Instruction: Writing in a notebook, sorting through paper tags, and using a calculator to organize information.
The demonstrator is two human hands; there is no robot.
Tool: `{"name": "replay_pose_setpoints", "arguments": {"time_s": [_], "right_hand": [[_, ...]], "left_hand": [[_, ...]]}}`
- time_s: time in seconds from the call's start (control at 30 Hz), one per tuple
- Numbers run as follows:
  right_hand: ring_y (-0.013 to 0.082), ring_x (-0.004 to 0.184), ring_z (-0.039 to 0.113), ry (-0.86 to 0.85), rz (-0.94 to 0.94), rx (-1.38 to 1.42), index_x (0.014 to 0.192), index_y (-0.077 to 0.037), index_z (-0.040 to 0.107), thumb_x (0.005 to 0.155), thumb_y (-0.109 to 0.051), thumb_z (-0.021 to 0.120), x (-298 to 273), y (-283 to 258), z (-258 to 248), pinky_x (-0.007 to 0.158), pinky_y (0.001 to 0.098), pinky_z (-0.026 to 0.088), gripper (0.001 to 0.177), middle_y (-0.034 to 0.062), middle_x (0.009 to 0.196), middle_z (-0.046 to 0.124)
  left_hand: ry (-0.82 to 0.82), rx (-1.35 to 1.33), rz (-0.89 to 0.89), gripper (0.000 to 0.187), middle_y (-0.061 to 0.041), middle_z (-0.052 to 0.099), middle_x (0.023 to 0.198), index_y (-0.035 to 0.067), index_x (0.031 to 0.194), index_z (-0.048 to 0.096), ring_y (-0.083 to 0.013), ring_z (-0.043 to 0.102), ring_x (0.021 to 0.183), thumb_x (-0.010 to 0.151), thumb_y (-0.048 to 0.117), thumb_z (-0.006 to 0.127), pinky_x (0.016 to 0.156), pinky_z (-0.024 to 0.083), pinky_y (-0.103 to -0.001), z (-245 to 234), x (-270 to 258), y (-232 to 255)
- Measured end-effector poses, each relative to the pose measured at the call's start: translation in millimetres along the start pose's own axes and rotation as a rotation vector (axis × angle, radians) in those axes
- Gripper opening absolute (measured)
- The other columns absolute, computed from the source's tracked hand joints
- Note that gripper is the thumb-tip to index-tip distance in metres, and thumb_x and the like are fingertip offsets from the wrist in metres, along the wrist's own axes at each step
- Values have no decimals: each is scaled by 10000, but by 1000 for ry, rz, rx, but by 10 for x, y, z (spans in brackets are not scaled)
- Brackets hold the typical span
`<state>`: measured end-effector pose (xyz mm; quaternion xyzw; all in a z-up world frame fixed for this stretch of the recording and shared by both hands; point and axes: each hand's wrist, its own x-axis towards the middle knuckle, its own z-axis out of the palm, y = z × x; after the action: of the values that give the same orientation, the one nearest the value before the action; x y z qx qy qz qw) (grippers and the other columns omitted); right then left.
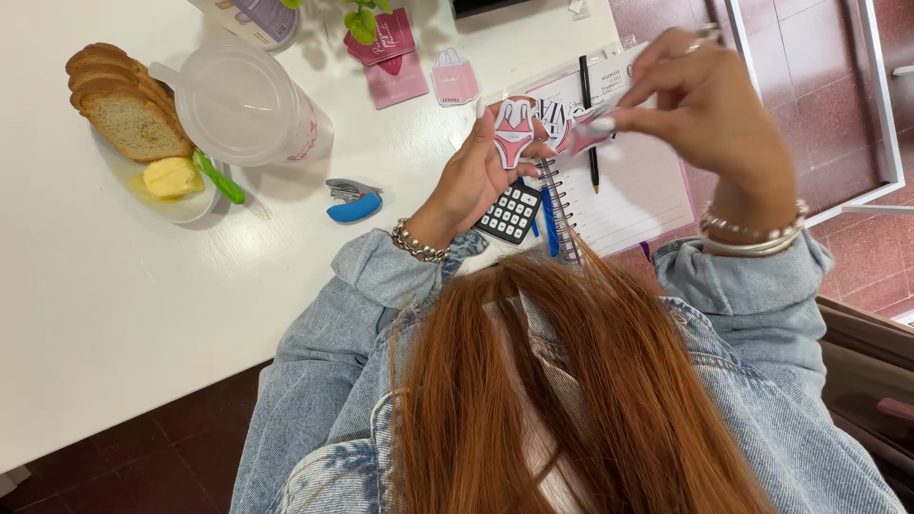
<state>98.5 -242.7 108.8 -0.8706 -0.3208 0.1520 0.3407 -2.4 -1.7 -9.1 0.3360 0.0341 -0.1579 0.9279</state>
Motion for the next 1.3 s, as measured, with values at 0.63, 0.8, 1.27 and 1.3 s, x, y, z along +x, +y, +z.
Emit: {"name": "replay_pose_setpoints", "arguments": {"time_s": [0.63,0.8,1.27,1.3], "right_hand": [[390,1230,625,115,-325,-95,1435,36,495,1012,-115,739,166,-524,629,980,466,514,511,240,1340,584],[445,1313,569,62,-427,-283,1488,71,416,986,-176,776,142,-455,817,1011,536,507,665,303,1461,536],[205,870,740,27,-153,-20,1133,12,768,1021,-41,802,523,-480,522,785,299,598,128,143,1036,771],[187,859,742,-18,-43,95,1113,14,761,991,-11,800,570,-498,517,806,272,617,131,143,1005,766]], "left_hand": [[60,-233,77,476,-158,622,1370,92,1530,396,-237,632,1149,1081,95,555,939,540,-415,-221,62,-399],[61,-215,30,618,-164,612,1356,112,1585,319,-277,637,1180,1039,91,608,1000,535,-365,-90,22,-206],[112,424,121,592,-133,610,1198,248,1640,155,-179,706,1031,1120,48,351,1128,496,-355,134,-122,126],[106,452,135,613,-120,616,1187,252,1645,110,-172,709,1001,1124,62,371,1080,538,-361,143,-137,141]]}}
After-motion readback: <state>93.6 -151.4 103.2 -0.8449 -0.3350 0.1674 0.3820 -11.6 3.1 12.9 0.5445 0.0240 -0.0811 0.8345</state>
